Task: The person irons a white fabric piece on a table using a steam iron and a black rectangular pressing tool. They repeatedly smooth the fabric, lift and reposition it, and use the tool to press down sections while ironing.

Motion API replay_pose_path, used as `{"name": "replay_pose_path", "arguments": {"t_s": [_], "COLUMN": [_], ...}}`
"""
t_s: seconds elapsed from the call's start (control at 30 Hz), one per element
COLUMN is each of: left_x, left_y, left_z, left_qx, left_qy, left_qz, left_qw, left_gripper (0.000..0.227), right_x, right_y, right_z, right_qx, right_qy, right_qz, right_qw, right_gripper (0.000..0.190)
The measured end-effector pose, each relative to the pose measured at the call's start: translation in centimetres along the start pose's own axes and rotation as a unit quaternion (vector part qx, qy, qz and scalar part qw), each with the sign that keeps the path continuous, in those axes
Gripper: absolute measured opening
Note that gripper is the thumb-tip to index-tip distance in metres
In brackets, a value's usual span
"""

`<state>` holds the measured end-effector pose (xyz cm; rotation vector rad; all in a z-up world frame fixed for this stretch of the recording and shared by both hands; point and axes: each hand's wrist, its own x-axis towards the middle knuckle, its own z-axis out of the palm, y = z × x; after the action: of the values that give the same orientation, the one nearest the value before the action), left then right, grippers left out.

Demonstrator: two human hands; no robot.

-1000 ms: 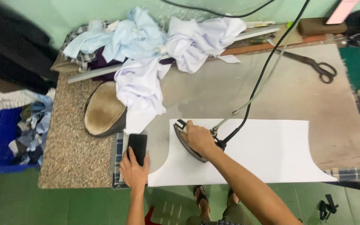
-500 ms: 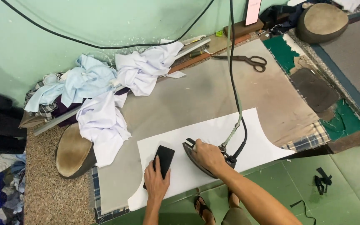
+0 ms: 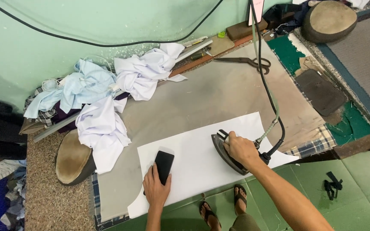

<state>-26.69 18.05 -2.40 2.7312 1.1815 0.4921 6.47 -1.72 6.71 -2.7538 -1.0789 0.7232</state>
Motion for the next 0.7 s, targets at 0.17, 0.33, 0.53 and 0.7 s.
{"name": "replay_pose_path", "arguments": {"t_s": [0.17, 0.33, 0.53, 0.7], "left_x": [-0.1, -0.4, -0.5, 1.0], "left_y": [0.0, 0.6, 8.1, 19.6], "left_z": [0.2, 1.4, 3.3, 5.1], "left_qx": [0.001, -0.059, -0.102, -0.141], "left_qy": [0.003, -0.015, -0.14, -0.245], "left_qz": [-0.002, 0.006, 0.083, 0.2], "left_qw": [1.0, 0.998, 0.981, 0.938], "left_gripper": [0.081, 0.082, 0.081, 0.072], "right_x": [0.4, 2.0, 5.1, 9.5], "right_y": [1.5, 3.5, 4.4, 6.3], "right_z": [-1.6, -2.3, -6.5, -9.7], "right_qx": [0.004, -0.013, -0.018, -0.036], "right_qy": [0.002, -0.005, -0.034, -0.085], "right_qz": [0.019, 0.02, 0.003, -0.051], "right_qw": [1.0, 1.0, 0.999, 0.994], "right_gripper": [0.042, 0.043, 0.043, 0.041]}}
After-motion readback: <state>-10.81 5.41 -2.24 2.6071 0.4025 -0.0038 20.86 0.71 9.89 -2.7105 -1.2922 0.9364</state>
